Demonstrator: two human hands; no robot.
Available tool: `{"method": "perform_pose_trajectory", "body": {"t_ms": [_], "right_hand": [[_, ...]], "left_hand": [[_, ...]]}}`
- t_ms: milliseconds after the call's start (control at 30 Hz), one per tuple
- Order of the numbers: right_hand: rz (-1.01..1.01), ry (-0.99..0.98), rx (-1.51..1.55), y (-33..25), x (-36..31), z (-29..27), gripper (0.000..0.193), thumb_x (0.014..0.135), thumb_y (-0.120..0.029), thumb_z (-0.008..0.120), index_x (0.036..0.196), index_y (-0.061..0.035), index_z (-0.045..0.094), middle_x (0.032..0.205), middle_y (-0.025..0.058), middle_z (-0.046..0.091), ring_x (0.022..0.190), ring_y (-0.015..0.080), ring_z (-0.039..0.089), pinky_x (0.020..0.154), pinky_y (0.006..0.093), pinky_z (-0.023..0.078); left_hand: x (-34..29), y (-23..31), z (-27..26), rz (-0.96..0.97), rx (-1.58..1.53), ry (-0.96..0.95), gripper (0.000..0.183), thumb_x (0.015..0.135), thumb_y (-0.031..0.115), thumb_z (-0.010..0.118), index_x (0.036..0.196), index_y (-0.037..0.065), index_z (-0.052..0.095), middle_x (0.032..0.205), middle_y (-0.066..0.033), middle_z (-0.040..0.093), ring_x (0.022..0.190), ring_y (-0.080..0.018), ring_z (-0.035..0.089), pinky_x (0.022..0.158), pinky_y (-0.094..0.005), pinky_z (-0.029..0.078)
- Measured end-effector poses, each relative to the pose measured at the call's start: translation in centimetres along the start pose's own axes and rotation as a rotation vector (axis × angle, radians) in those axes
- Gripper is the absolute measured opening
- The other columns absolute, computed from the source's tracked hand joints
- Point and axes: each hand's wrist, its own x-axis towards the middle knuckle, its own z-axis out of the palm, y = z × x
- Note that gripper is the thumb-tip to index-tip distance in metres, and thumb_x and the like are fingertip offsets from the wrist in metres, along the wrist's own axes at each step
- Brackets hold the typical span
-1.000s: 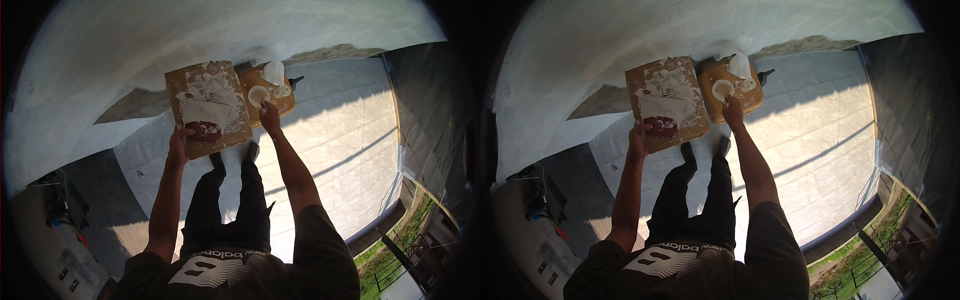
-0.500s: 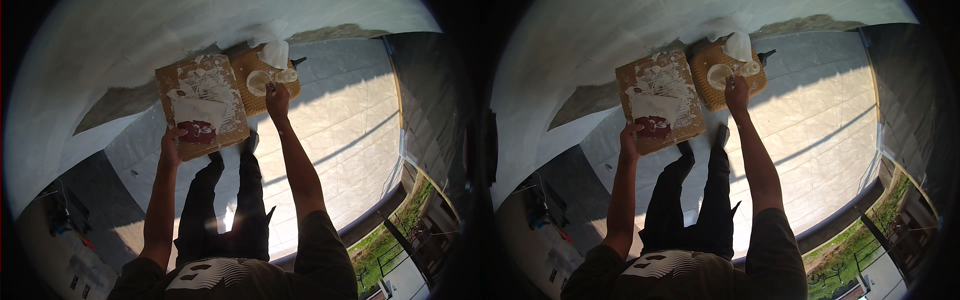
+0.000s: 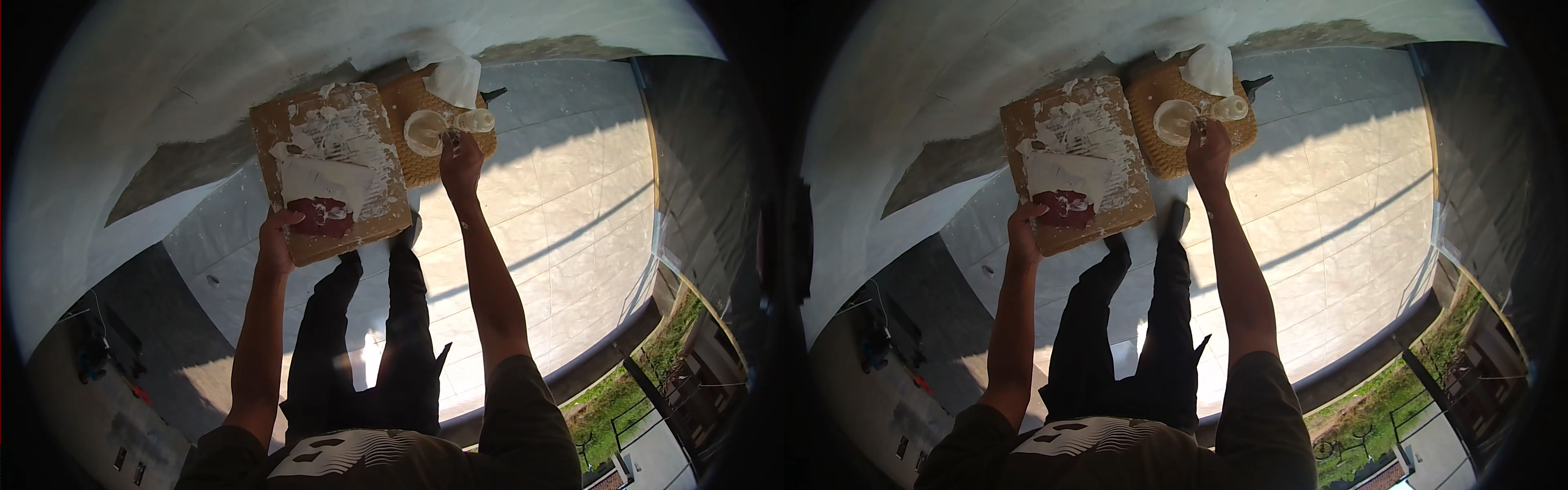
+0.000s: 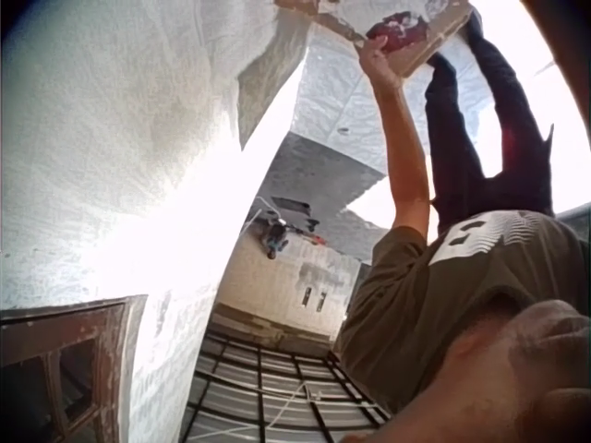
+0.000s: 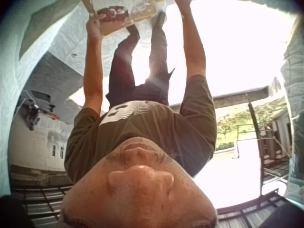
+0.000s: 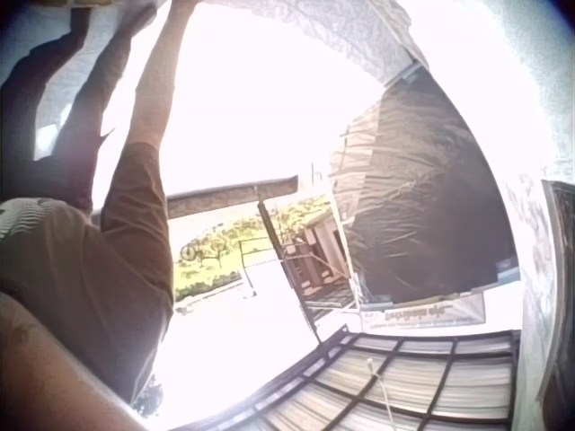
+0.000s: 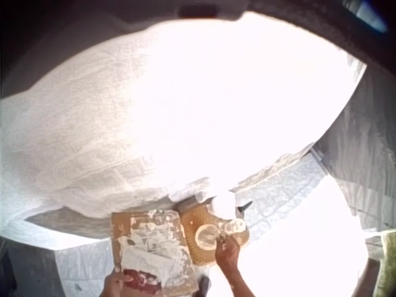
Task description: Applying plaster or filler to a wall using a putty knife and a cardboard hawk.
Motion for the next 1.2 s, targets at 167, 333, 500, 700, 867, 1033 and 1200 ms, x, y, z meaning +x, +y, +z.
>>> {"method": "perform_pose_trajectory", "body": {"t_ms": [167, 333, 500, 700, 867, 1033, 1200], "right_hand": [[-0.204, -0.012, -0.188, -1.2, 0.5, 0.1, 0.008, 0.080, -0.005, 0.054, 0.085, 0.0015, 0.057, 0.075, 0.0181, 0.055, 0.071, 0.0354, 0.054, 0.064, 0.0420, 0.043], [-0.114, -0.095, -0.296, -0.4, 0.3, 0.3, 0.009, 0.081, -0.005, 0.055, 0.086, 0.0019, 0.058, 0.079, 0.0168, 0.057, 0.073, 0.0326, 0.057, 0.065, 0.0380, 0.045], [-0.178, 0.033, -0.163, 0.0, 0.6, 0.3, 0.009, 0.080, -0.005, 0.054, 0.087, 0.0009, 0.058, 0.079, 0.0173, 0.057, 0.074, 0.0336, 0.056, 0.067, 0.0399, 0.044], [-0.113, -0.042, -0.273, 0.2, 0.7, 0.8, 0.009, 0.079, -0.004, 0.055, 0.086, 0.0011, 0.057, 0.079, 0.0169, 0.056, 0.075, 0.0347, 0.053, 0.067, 0.0422, 0.043], [-0.168, -0.030, -0.160, -0.3, 1.4, 0.7, 0.011, 0.079, -0.005, 0.054, 0.088, 0.0011, 0.057, 0.081, 0.0173, 0.055, 0.076, 0.0352, 0.053, 0.068, 0.0429, 0.042], [-0.199, -0.101, -0.368, 0.0, 1.1, 0.4, 0.010, 0.079, -0.005, 0.054, 0.087, 0.0009, 0.057, 0.080, 0.0169, 0.055, 0.076, 0.0356, 0.053, 0.068, 0.0435, 0.042], [-0.163, -0.103, -0.189, -0.7, 2.6, 0.1, 0.013, 0.079, -0.005, 0.053, 0.089, 0.0008, 0.056, 0.081, 0.0162, 0.055, 0.077, 0.0357, 0.052, 0.069, 0.0447, 0.042]], "left_hand": [[-0.3, 0.1, 0.3, 0.005, -0.004, 0.004, 0.050, 0.067, 0.008, 0.053, 0.116, 0.000, 0.045, 0.103, -0.0116, 0.057, 0.092, -0.0239, 0.058, 0.085, -0.0344, 0.046], [-0.2, -0.1, 0.7, 0.034, 0.006, 0.039, 0.048, 0.067, 0.010, 0.053, 0.114, -0.002, 0.047, 0.101, -0.0127, 0.058, 0.091, -0.0248, 0.059, 0.084, -0.0347, 0.047], [0.0, 0.0, 0.5, 0.009, 0.015, 0.032, 0.055, 0.067, 0.006, 0.052, 0.121, 0.003, 0.041, 0.106, -0.0104, 0.054, 0.095, -0.0229, 0.057, 0.085, -0.0338, 0.046], [0.8, -0.5, -0.3, 0.028, -0.019, -0.003, 0.056, 0.068, 0.005, 0.052, 0.122, 0.003, 0.040, 0.108, -0.0106, 0.054, 0.096, -0.0230, 0.056, 0.087, -0.0341, 0.045], [0.8, -0.5, -0.1, -0.004, -0.044, 0.000, 0.056, 0.067, 0.005, 0.052, 0.122, 0.004, 0.041, 0.108, -0.0103, 0.053, 0.096, -0.0230, 0.056, 0.087, -0.0340, 0.045], [0.7, -0.3, 0.2, -0.006, -0.020, 0.008, 0.055, 0.067, 0.006, 0.052, 0.121, 0.003, 0.042, 0.106, -0.0101, 0.054, 0.095, -0.0231, 0.056, 0.086, -0.0338, 0.045], [0.4, 0.1, 1.0, -0.004, -0.008, 0.047, 0.054, 0.067, 0.006, 0.052, 0.119, 0.003, 0.043, 0.105, -0.0103, 0.054, 0.094, -0.0233, 0.056, 0.085, -0.0338, 0.046]]}}
